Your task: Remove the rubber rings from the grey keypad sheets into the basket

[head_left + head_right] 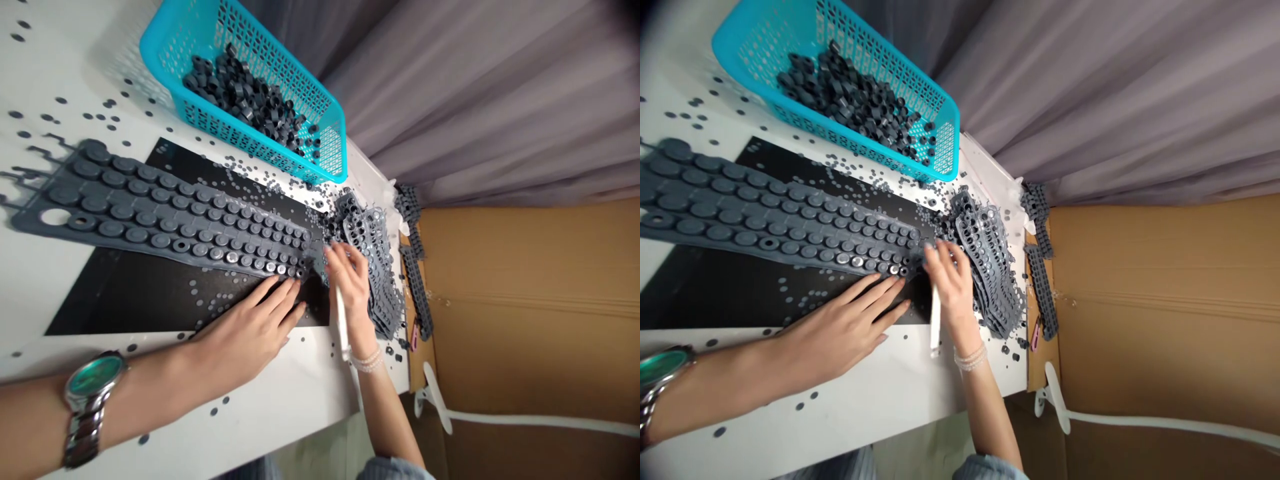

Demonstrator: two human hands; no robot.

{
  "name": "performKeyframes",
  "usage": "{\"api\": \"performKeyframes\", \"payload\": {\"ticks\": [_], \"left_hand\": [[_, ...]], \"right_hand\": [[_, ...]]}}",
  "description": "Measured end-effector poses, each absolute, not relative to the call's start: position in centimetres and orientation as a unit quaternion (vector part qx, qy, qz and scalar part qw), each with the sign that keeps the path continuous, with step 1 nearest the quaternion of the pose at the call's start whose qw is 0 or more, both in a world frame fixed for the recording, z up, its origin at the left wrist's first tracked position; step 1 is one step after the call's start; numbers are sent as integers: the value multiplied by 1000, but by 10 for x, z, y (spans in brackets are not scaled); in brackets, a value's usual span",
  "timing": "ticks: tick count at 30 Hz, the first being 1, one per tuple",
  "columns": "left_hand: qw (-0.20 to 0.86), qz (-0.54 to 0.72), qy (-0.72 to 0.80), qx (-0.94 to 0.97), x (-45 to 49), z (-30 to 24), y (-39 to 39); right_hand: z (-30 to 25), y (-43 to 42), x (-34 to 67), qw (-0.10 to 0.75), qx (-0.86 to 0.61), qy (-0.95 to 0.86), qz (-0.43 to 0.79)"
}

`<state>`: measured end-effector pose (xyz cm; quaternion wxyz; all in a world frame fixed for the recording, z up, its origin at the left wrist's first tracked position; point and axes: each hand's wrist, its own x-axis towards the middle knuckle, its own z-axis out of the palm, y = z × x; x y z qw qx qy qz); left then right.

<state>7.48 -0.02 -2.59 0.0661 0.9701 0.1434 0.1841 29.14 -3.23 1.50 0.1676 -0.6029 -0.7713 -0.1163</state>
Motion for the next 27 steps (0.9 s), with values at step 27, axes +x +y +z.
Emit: {"api": "performKeyframes", "payload": {"ticks": [27], "left_hand": [[55,195,168,965,46,-26,13]], "right_hand": [[-3,-44,236,273,-629,-726,-61]]}}
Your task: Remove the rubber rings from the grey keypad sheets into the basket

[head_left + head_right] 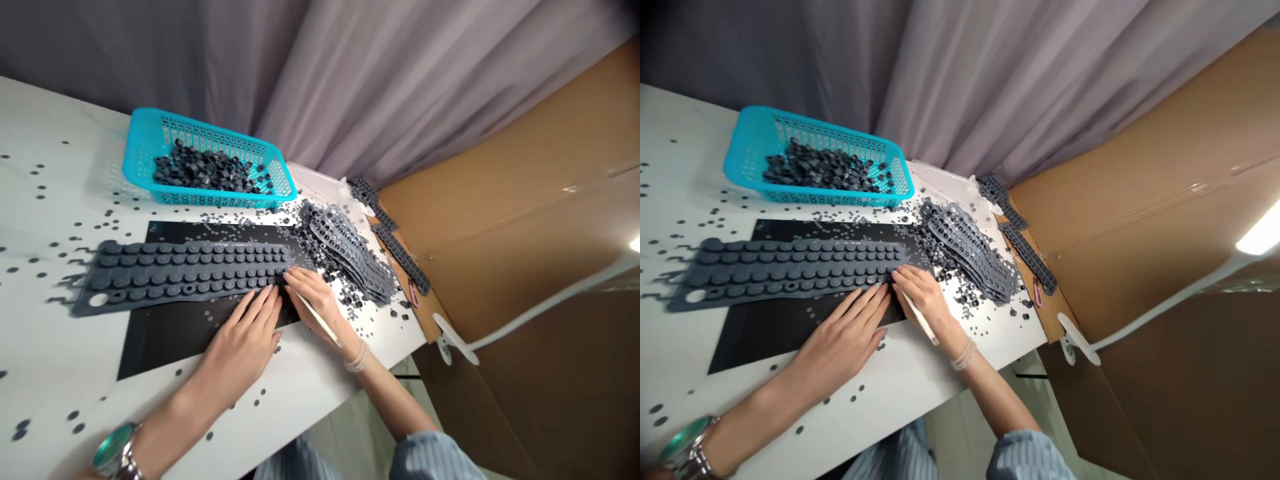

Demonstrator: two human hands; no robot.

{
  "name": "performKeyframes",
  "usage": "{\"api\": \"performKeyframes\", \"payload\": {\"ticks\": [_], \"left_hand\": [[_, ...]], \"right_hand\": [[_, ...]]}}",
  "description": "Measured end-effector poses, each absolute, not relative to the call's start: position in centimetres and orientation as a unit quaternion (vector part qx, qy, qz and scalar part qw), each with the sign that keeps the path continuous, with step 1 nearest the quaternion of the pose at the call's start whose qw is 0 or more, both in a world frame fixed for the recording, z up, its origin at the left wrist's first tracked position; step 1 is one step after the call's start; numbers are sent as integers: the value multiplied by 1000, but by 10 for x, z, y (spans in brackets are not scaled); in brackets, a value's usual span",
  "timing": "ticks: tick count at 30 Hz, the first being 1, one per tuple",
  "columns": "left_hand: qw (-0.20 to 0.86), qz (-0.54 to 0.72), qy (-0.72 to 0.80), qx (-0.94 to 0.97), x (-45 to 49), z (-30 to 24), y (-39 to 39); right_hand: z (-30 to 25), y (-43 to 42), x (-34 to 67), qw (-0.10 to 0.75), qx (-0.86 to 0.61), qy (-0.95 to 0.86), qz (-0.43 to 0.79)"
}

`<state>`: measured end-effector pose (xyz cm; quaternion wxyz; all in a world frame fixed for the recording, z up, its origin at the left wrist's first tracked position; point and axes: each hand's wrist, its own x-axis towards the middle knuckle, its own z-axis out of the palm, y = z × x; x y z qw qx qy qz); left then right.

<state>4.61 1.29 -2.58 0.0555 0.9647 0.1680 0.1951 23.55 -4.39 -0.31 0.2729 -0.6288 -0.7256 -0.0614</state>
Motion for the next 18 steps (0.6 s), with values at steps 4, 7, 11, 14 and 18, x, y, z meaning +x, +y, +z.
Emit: {"api": "performKeyframes", "payload": {"ticks": [4,7,11,14,18], "left_hand": [[74,197,164,964,45,-28,14],[82,187,161,966,45,-25,15],[91,171,157,968,45,-20,17],[96,170,153,969,45,-20,18],[100,179,156,966,45,-21,18]], "right_hand": [[-10,-49,240,227,-609,-755,-89],[-7,-52,240,204,-601,-767,-92],[2,-52,236,162,-611,-771,-79],[8,-51,235,133,-608,-779,-75],[9,-47,237,102,-592,-796,-80]]}}
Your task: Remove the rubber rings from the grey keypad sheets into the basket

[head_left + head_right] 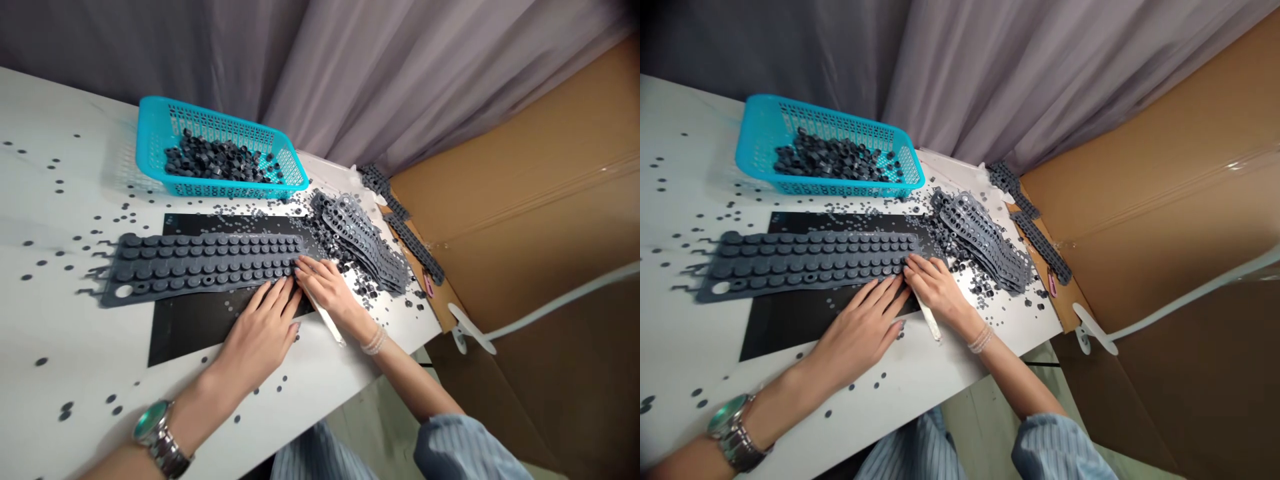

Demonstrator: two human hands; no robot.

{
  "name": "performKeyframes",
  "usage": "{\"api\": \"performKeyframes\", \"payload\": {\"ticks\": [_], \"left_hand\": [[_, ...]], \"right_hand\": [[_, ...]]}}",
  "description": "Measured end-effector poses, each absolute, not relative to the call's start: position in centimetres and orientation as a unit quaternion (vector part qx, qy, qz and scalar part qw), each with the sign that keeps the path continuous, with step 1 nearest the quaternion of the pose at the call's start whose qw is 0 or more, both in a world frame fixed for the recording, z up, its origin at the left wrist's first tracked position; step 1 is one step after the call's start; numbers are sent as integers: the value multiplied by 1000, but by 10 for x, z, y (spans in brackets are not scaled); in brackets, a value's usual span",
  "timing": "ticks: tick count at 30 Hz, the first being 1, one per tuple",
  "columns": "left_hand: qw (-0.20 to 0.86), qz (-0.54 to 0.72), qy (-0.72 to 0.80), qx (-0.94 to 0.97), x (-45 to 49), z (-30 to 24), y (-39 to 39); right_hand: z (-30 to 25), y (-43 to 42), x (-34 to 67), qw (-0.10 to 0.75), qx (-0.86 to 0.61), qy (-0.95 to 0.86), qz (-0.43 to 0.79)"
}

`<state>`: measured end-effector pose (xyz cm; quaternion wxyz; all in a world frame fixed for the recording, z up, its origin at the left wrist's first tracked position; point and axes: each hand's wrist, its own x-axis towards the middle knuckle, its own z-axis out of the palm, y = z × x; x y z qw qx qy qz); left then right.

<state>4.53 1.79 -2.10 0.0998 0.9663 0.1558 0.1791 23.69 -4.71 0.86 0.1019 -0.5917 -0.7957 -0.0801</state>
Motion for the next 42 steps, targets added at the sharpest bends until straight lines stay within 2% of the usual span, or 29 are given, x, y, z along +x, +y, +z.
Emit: {"api": "performKeyframes", "payload": {"ticks": [5,11,18,31,34,39,42], "left_hand": [[104,180,159,965,46,-21,17],[110,184,156,964,45,-19,18],[110,174,154,966,44,-21,18],[114,171,157,966,45,-22,17],[112,168,157,967,45,-21,17],[111,171,158,966,45,-20,17],[110,176,157,966,45,-20,17]], "right_hand": [[0,-38,245,119,-584,-800,-75],[0,-37,262,257,-686,-673,-105],[-3,-47,247,205,-617,-758,-48],[2,-38,238,156,-600,-783,-40],[-4,-32,244,185,-616,-765,-39],[-7,-36,268,281,-705,-644,-93],[-3,-47,269,276,-714,-636,-94]]}}
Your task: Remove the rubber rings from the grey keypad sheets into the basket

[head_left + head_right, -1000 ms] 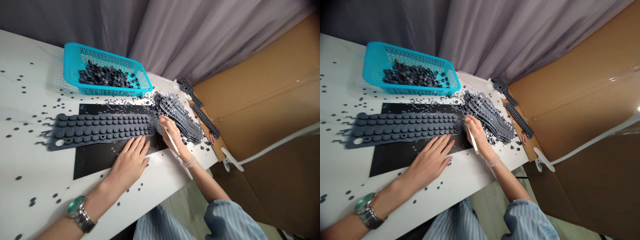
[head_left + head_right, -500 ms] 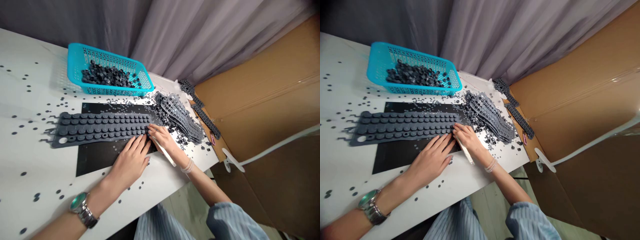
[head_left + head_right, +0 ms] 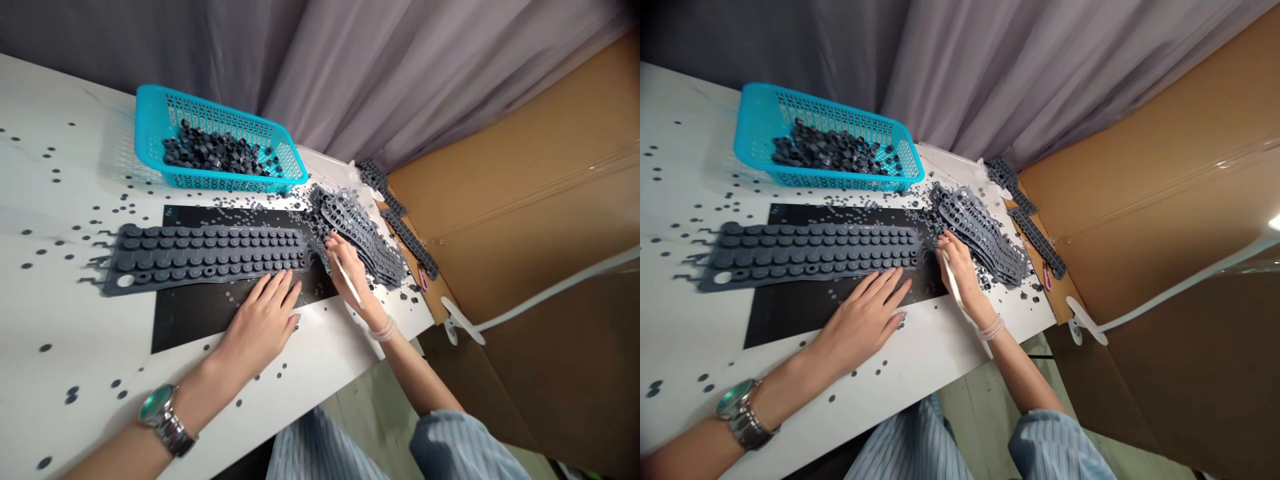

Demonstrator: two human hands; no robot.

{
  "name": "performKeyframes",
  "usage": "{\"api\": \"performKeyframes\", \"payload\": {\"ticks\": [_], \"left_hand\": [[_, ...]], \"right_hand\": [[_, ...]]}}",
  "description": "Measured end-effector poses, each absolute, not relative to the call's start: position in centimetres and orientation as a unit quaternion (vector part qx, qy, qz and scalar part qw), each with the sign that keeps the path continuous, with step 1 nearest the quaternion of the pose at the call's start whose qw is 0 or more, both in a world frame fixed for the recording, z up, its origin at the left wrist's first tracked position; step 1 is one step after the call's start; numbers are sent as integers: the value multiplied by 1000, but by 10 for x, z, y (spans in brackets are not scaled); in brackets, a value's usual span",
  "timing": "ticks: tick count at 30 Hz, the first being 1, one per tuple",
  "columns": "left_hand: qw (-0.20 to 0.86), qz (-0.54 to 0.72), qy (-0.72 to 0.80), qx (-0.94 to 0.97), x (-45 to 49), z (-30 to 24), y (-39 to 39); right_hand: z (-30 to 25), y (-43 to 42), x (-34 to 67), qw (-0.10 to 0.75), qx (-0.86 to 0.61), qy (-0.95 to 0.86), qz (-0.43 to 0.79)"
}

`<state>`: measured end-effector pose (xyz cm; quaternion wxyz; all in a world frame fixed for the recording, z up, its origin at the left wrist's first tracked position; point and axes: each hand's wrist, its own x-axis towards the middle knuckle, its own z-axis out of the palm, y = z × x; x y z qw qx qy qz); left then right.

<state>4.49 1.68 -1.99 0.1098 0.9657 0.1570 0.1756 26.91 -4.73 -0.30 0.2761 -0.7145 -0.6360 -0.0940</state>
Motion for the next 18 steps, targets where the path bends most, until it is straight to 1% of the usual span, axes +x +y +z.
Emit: {"api": "performKeyframes", "payload": {"ticks": [5,11,18], "left_hand": [[108,171,154,967,44,-22,17],[109,177,154,966,45,-23,18],[113,173,161,965,45,-24,16]], "right_hand": [[-9,-54,250,201,-635,-740,-94],[-18,-45,244,174,-612,-765,-104],[-3,-46,240,142,-616,-771,-73]]}}
